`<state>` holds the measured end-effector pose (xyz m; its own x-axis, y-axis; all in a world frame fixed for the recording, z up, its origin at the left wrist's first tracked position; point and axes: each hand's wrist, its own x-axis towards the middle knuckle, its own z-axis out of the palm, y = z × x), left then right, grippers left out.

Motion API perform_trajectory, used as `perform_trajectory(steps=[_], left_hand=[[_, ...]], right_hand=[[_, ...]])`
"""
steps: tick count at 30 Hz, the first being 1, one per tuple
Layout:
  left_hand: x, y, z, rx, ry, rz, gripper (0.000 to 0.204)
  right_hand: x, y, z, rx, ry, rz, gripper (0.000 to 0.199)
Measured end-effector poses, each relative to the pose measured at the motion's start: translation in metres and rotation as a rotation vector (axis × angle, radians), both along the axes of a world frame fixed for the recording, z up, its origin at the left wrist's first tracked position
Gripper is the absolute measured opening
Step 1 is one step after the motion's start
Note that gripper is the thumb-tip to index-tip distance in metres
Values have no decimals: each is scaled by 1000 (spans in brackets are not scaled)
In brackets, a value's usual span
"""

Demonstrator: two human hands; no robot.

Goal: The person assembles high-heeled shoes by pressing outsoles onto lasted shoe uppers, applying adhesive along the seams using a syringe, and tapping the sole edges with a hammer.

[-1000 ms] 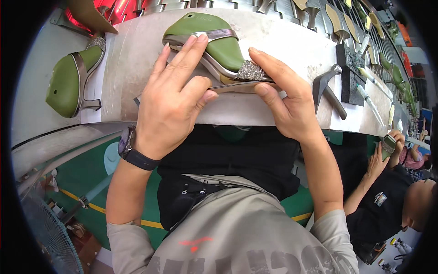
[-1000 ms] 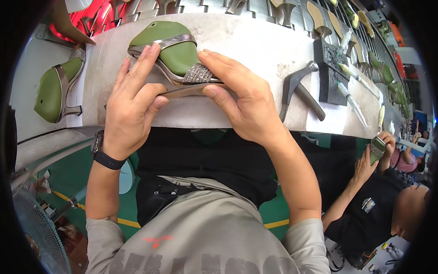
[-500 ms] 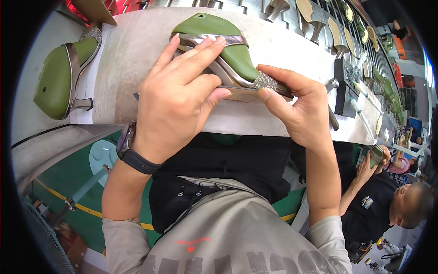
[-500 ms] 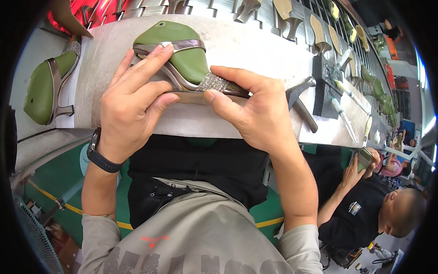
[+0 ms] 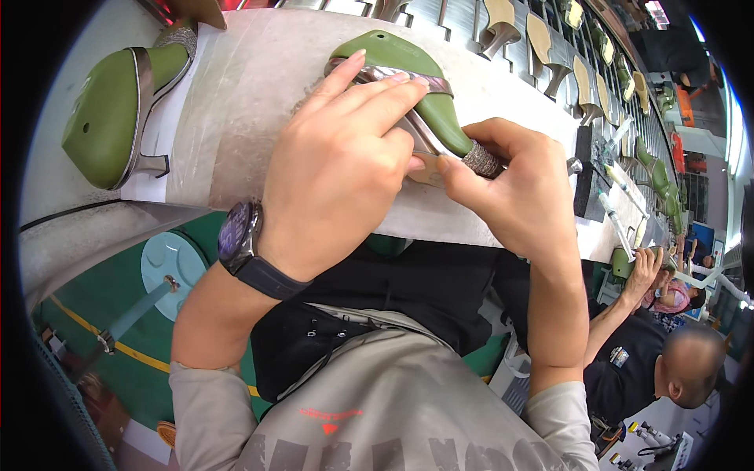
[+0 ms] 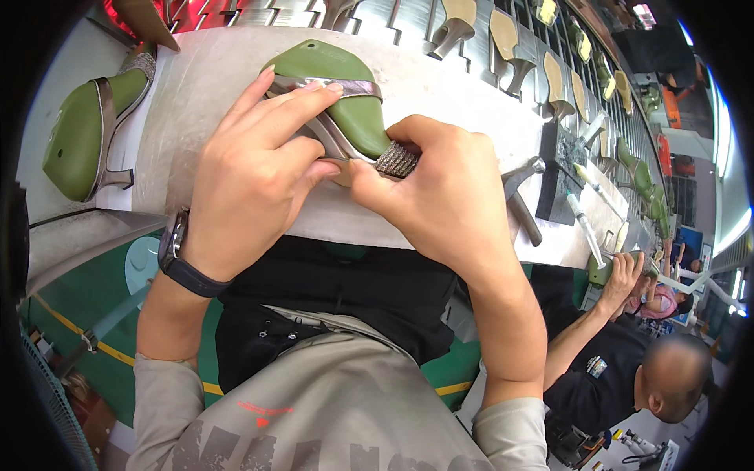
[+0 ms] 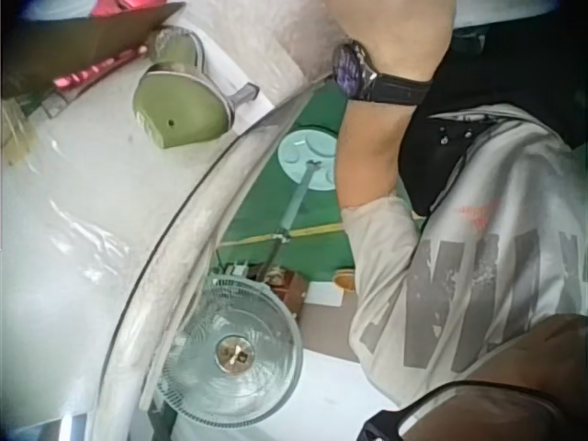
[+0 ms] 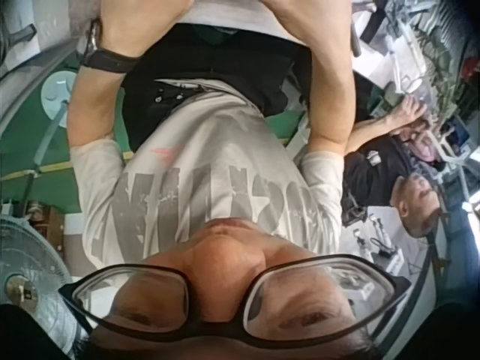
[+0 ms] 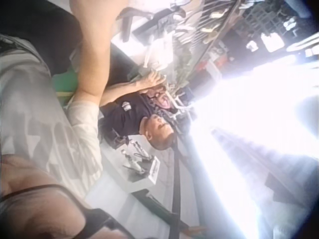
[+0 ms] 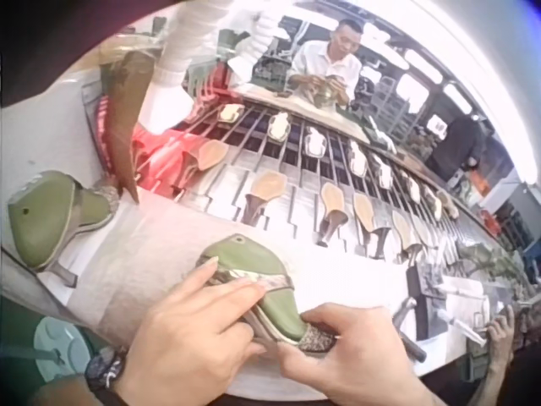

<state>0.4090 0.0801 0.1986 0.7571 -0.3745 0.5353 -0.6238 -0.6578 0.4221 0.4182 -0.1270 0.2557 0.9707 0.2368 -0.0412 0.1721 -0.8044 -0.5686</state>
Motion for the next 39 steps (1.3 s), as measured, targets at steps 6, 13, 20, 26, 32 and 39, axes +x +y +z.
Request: perform_trajectory(steps=[6,13,20,26,32,39], left_hand=[[-5,-8,14,-48,-85,-5,20],[-39,8,-23,-424,294,140,41],[81,-42,-32,-776,326,-248,28],[77,-60,-21,-698,446,-149,18],[75,-59,-25,-742,374,-191,20],[72,-54,-31,-851,309,-201,21]], right_hand=[[-4,-6,-42,-90,-378,34,37],[-13,-42,-74,825,-3,-214,42],[-58,-52,-68,862,123,-158,31],[-76,-54,-73,758,7,-55,94],[-71,-48,-62,849,121,-158,86],[-48,-47,-38,842,428,-147,73]])
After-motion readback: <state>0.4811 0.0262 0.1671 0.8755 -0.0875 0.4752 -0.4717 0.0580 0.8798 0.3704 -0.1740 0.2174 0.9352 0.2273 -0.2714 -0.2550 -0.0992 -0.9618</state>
